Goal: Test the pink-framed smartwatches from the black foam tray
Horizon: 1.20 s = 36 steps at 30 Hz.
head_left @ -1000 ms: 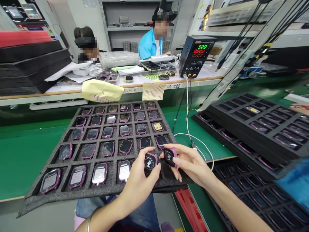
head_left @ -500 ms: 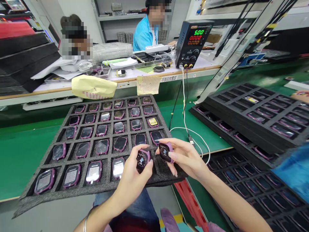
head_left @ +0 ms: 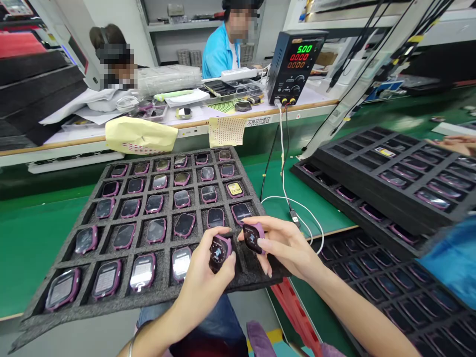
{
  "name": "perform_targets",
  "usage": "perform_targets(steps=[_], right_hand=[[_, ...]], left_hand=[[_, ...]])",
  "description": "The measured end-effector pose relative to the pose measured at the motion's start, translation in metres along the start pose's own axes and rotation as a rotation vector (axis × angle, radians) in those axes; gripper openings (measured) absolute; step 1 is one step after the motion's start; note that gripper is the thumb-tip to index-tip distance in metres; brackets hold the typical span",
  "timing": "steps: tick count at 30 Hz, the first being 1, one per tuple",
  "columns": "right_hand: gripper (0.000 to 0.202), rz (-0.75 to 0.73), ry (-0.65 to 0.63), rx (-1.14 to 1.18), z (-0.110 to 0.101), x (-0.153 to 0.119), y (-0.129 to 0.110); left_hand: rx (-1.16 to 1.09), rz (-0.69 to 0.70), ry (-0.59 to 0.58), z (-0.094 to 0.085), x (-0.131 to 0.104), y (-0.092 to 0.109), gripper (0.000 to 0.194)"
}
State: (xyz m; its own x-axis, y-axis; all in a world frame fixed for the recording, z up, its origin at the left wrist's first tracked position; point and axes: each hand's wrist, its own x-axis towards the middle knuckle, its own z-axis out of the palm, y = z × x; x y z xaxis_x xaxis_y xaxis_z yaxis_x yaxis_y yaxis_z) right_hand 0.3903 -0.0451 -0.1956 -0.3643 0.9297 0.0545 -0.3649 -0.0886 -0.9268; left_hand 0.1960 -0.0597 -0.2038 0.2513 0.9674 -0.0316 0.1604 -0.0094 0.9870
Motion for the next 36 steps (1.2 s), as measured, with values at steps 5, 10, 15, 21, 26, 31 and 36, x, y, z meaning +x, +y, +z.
perform_targets(steps=[5,10,15,21,26,31,36], right_hand=[[0.032,-0.008,0.033,-0.01,0.002,0.0,-0.001],[0.035,-0.028,0.056,-0.012,0.003,-0.002,-0.001],[0.034,-0.012,0.046,-0.052,0.003,-0.001,0.0],[0.047,0.059,-0.066,-0.059,-0.002,0.002,-0.004],[0.047,0.055,-0.062,-0.048,-0.006,0.0,-0.008],[0.049,0.025,0.009,-0.108,-0.002,-0.006,-0.005],[0.048,0.028,0.085,-0.119,0.005,-0.013,0.0]], left_hand=[[-0.014,0.01,0.015,0.0,-0.002,0.001,0.032],[-0.071,0.001,-0.016,0.0,-0.003,0.003,0.035],[-0.054,0.027,-0.021,-0.001,-0.003,-0.002,0.033],[-0.244,-0.051,-0.071,-0.001,-0.002,-0.003,0.045],[-0.491,-0.011,-0.139,-0.004,-0.002,-0.001,0.042],[-0.604,-0.043,-0.178,-0.005,-0.001,-0.004,0.041],[-0.597,-0.085,-0.178,-0.004,0.0,-0.002,0.04]])
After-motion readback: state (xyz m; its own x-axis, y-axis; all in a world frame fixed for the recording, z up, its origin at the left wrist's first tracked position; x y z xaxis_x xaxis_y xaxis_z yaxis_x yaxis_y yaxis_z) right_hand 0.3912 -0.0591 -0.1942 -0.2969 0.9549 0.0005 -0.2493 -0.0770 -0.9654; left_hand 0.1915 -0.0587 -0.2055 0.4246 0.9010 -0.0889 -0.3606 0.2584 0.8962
